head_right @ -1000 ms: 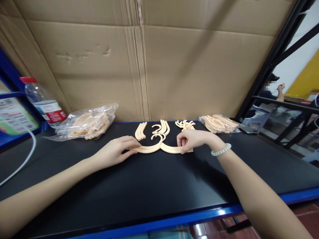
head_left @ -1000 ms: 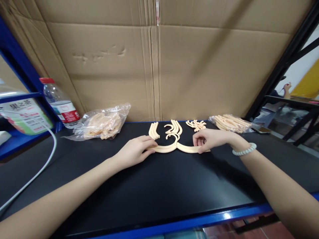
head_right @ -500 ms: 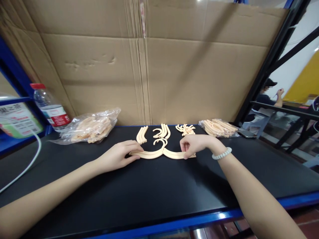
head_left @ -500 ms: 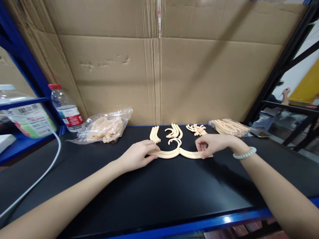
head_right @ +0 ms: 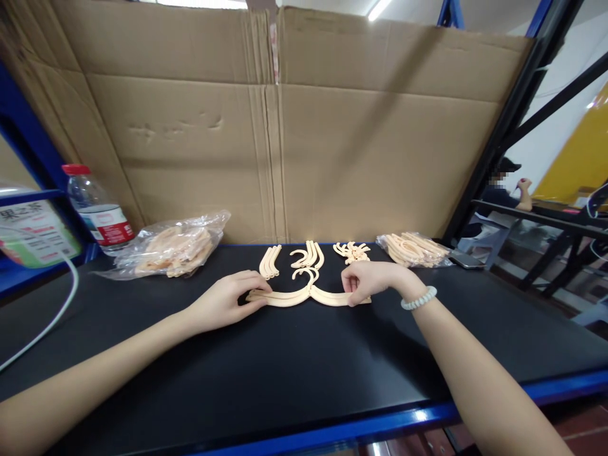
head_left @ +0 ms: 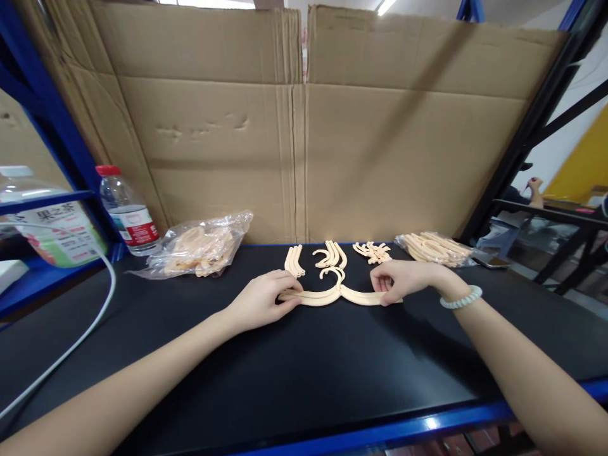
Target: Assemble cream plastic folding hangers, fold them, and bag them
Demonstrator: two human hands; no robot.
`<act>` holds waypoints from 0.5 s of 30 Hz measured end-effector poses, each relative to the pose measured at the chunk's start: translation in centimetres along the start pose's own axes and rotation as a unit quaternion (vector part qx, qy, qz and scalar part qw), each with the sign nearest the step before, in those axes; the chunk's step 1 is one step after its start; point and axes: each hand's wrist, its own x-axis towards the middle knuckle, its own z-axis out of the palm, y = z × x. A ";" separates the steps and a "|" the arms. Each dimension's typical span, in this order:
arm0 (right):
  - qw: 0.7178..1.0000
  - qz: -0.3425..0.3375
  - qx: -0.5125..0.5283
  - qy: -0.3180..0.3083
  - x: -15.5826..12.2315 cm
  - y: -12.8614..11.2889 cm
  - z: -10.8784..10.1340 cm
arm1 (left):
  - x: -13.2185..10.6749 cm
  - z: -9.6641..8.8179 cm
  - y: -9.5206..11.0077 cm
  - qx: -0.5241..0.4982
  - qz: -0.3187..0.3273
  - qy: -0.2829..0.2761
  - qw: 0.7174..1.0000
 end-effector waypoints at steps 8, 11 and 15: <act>1.000 -0.001 -0.004 0.003 0.1 -0.4 0.1 | 2.8 0.8 -2.7 0.059 -0.093 0.054 0.992; 1.000 -0.008 -0.002 0.007 0.1 -0.6 0.2 | 3.6 1.1 -3.6 0.058 -0.084 0.029 0.994; 0.999 -0.026 0.009 0.016 0.1 -1.0 0.3 | 4.7 0.9 -4.6 0.052 -0.051 0.019 0.997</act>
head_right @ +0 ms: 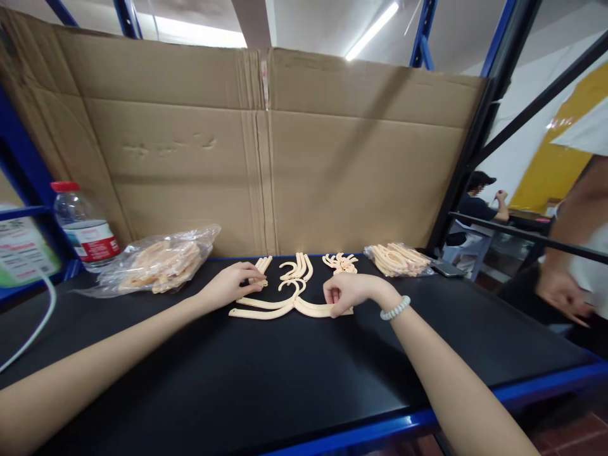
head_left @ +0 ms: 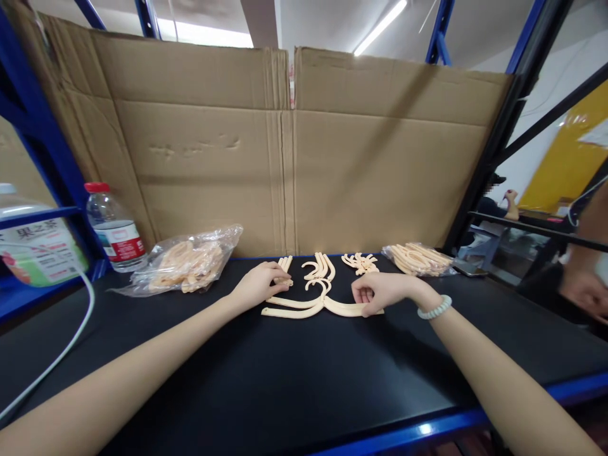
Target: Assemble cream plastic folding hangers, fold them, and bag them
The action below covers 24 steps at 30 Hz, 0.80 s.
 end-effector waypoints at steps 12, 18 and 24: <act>0.999 -0.034 -0.009 0.008 0.4 0.6 0.0 | 2.1 0.2 -1.8 0.011 0.019 0.023 0.999; 0.999 -0.041 -0.014 0.009 0.4 0.7 0.0 | -1.0 -0.9 2.5 0.005 0.034 0.038 0.999; 0.999 -0.040 -0.012 0.006 0.2 0.3 -0.1 | -5.0 -0.6 5.5 -0.043 0.073 -0.006 0.996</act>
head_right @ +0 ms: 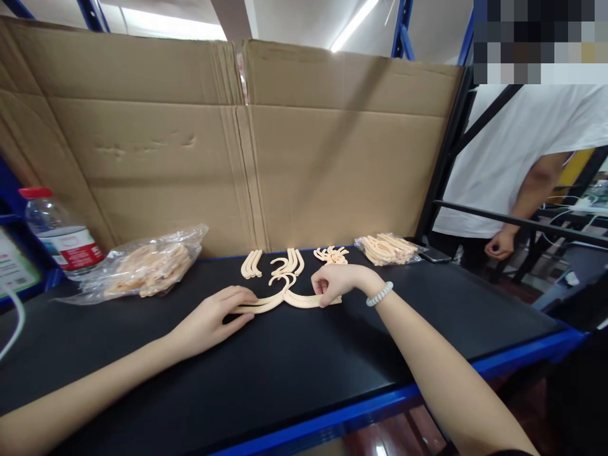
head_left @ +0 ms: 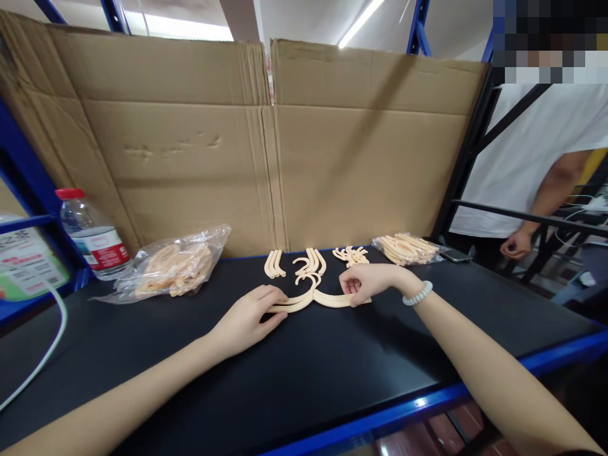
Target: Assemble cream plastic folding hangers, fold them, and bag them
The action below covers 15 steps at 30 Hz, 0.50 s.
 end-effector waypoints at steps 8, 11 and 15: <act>1.000 -0.012 0.000 0.006 0.1 -0.4 0.3 | -0.5 -0.9 -0.2 0.016 0.001 -0.033 0.999; 1.000 -0.015 0.005 0.009 0.2 -0.4 0.6 | -0.5 -1.5 0.1 0.031 0.008 -0.045 0.998; 0.999 -0.027 0.013 0.020 0.4 -0.4 0.9 | -0.8 -1.7 0.0 0.053 0.014 -0.049 0.997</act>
